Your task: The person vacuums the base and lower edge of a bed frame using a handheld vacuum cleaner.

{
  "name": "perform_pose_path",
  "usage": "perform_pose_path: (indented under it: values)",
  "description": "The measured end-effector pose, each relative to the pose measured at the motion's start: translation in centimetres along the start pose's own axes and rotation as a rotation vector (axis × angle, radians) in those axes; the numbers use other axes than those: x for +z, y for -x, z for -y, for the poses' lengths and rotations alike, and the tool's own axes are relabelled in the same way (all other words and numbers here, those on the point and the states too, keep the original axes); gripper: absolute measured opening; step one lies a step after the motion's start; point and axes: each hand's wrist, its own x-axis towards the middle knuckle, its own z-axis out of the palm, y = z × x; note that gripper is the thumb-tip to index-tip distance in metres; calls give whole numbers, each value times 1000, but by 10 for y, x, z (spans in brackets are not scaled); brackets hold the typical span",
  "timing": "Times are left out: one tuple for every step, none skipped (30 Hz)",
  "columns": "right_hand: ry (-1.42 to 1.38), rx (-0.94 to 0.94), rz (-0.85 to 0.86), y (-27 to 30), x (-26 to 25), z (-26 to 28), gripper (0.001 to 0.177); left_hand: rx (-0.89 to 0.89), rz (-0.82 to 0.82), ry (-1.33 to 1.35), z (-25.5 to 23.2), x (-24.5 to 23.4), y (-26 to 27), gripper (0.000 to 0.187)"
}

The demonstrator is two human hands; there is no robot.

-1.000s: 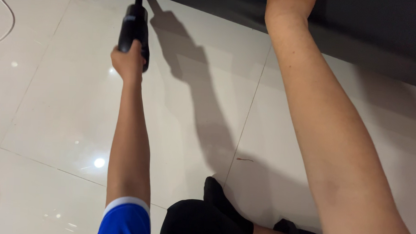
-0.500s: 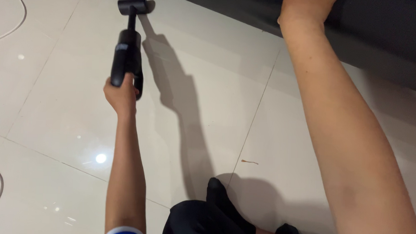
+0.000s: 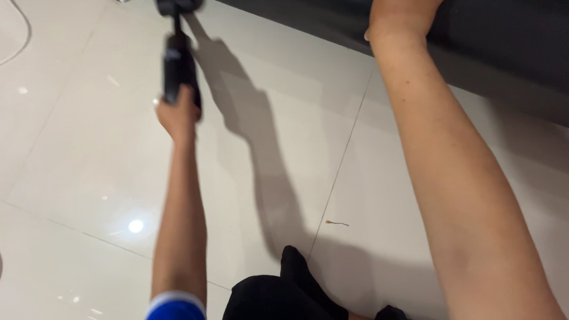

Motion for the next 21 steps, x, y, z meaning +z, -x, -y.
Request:
perform_pose_path:
  values:
    - [-4, -11, -11, 4, -2, -2, 71, -35, 57, 89, 3, -11, 32, 32]
    - [-17, -27, -25, 7, -3, -6, 71, -74, 71, 65, 2, -22, 61, 28]
    - [-25, -46, -42, 11, -2, -12, 70, -79, 84, 52, 0, -30, 89, 28]
    - [-38, -74, -63, 14, -2, -19, 70, -83, 97, 40, -4, -35, 109, 27]
    - [-54, -104, -80, 19, 0, -26, 70, -104, 100, 26, -8, -37, 124, 28]
    - [-64, -135, -96, 23, 1, -34, 69, -124, 104, 12, -11, -39, 137, 28]
    - [-74, -164, -117, 26, -1, -45, 69, -141, 110, 3, -16, -37, 143, 29]
    - [-85, -194, -156, 31, -2, -58, 69, -131, 118, 7, -20, -33, 141, 28]
    - [-96, -229, -195, 33, -4, -69, 69, -117, 125, 13, -26, -25, 130, 28]
    - [-107, -269, -243, 35, -4, -79, 70, -103, 132, 18, -31, -16, 116, 27]
    - [-96, -238, -262, 38, -2, -85, 64, -93, 144, 45, -35, -5, 100, 30]
    - [-86, -206, -281, 42, 3, -89, 58, -83, 155, 73, -41, 8, 82, 32]
    - [-80, -177, -298, 44, 8, -93, 51, -92, 171, 65, -47, 20, 67, 30]
    - [-91, -114, -256, 44, 12, -101, 56, -101, 187, 57, -52, 30, 54, 29]
    - [-100, -50, -208, 46, 15, -112, 61, -104, 192, 30, -56, 38, 48, 28]
    - [-109, 14, -159, 46, 17, -121, 67, -107, 198, 4, -61, 44, 43, 28]
    - [-170, -13, -202, 45, 18, -128, 72, -103, 199, -16, -67, 49, 40, 27]
    - [-231, -40, -246, 45, 20, -135, 77, -89, 203, -20, -71, 52, 42, 28]
    - [-293, -65, -278, 48, 24, -140, 82, -81, 212, -31, -71, 52, 51, 29]
    - [-292, -37, -147, 46, 26, -142, 85, -72, 222, -43, -70, 50, 61, 29]
    - [-288, -13, -23, 39, 24, -143, 87, -79, 219, -41, -69, 47, 73, 30]
